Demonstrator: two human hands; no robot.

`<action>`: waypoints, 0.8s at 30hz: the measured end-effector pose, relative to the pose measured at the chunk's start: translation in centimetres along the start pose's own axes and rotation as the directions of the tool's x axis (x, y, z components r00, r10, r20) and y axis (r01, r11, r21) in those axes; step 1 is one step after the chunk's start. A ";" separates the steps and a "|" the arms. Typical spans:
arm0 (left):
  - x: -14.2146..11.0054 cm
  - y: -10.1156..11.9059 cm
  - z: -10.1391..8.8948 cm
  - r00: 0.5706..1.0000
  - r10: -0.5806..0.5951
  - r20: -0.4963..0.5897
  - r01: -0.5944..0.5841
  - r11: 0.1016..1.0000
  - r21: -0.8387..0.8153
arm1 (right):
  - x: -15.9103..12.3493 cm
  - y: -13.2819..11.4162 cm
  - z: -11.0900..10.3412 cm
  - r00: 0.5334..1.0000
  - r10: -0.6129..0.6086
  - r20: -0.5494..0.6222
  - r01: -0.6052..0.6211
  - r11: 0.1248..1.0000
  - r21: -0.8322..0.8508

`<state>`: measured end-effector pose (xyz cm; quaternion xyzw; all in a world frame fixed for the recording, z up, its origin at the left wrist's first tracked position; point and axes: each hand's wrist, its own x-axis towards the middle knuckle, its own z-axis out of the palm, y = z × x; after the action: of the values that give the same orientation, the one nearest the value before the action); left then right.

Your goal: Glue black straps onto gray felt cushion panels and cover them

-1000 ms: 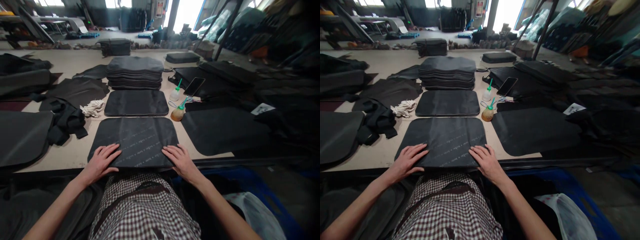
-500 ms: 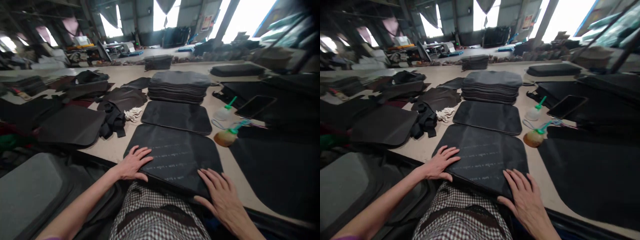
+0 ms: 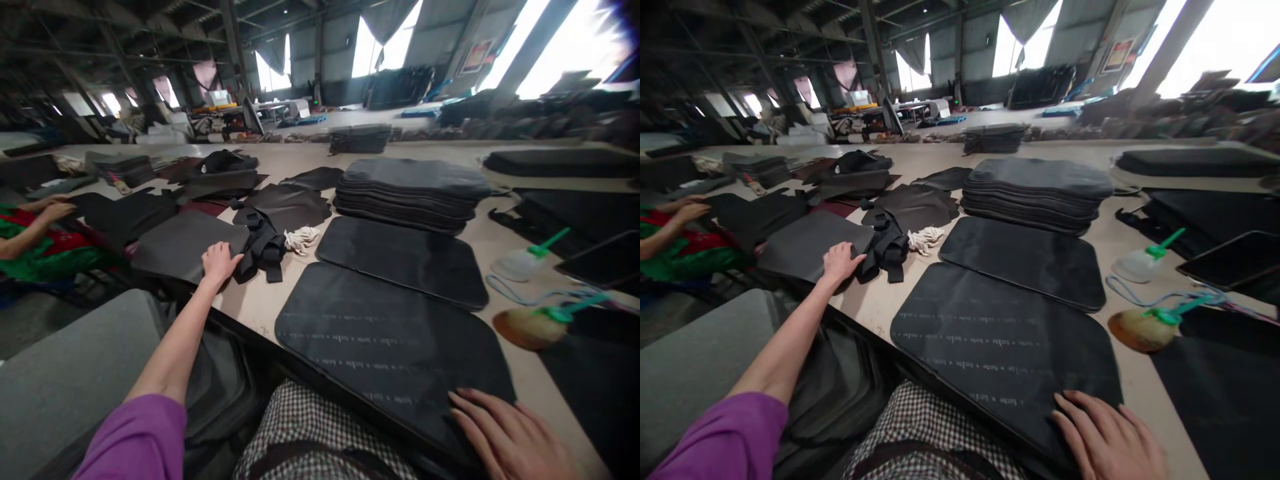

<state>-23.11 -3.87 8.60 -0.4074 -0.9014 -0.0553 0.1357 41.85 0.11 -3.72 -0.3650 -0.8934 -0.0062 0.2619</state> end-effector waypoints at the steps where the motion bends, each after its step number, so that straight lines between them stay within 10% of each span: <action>1: 0.3 -0.4 0.2 1.000 0.005 0.013 -0.005 1.000 0.008 | 0.0 0.0 0.1 1.000 -0.002 0.007 0.002 1.000 -0.017; 16: 1.7 -1.2 -2.2 0.973 0.023 0.231 -0.051 0.992 0.114 | 1.3 -2.0 -0.8 0.999 -0.006 -0.040 0.004 0.999 -0.052; 24: 4.3 -1.9 -11.6 0.997 -0.074 0.013 0.070 0.976 0.208 | 2.8 -4.9 -3.2 0.995 0.084 -0.053 -0.088 0.992 -0.085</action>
<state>-24.92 -4.49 20.96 -0.3587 -0.9178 0.0381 0.1661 38.44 -2.28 1.21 -0.4140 -0.8690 -0.0428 0.2676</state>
